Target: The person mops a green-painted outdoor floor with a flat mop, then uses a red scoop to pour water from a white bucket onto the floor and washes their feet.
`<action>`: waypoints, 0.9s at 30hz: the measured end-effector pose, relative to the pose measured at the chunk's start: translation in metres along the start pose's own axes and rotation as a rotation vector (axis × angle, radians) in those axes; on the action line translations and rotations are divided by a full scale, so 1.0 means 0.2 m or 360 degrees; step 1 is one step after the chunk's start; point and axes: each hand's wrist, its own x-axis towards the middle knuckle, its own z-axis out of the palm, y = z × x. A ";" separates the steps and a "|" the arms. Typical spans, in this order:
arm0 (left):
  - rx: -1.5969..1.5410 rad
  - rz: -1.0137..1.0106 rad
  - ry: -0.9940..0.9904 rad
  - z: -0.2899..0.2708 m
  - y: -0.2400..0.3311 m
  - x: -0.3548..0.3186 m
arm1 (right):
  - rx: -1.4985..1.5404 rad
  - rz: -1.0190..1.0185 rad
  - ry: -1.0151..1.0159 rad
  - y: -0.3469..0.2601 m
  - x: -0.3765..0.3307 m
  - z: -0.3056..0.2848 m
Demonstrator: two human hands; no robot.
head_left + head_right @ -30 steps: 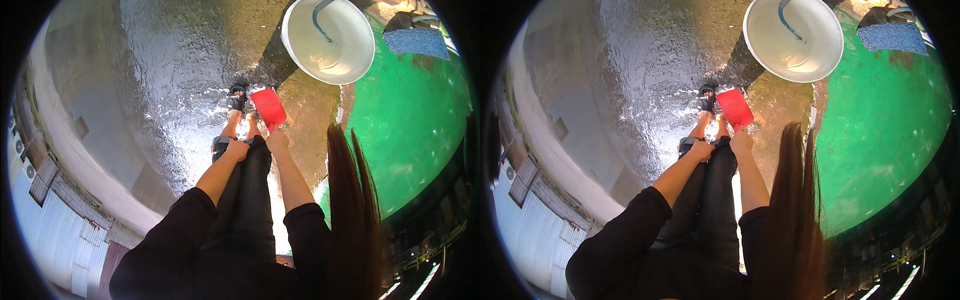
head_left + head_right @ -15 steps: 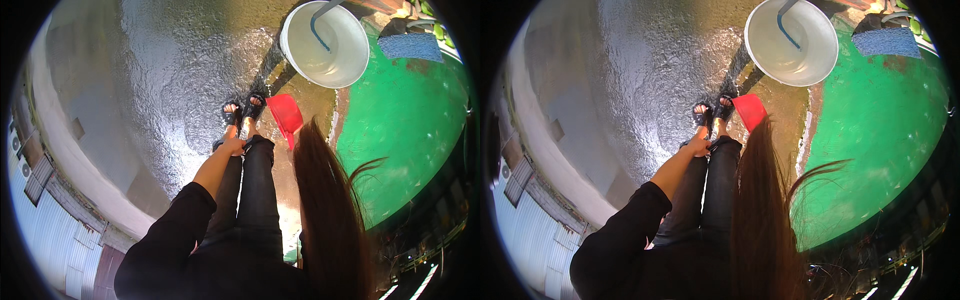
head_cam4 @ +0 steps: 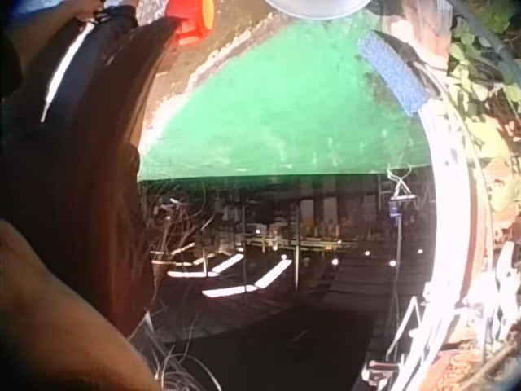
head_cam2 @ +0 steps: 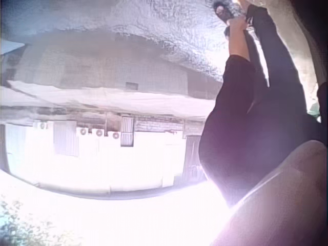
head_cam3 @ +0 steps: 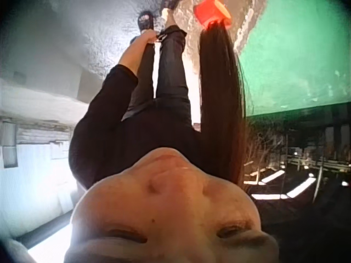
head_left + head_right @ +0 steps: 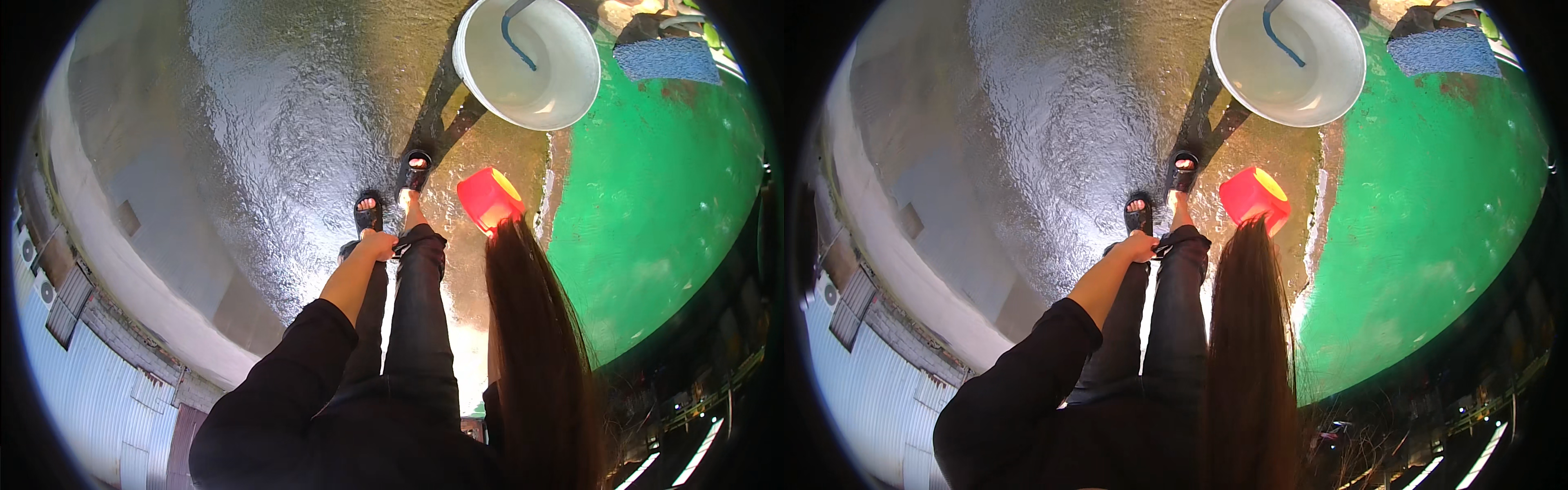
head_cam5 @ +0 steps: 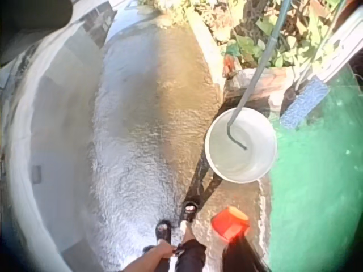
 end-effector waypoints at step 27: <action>0.0411 -0.0013 -0.0229 -0.65 -0.21 -0.19 | 0.0672 -0.0092 0.0339 -1.28 0.74 -0.43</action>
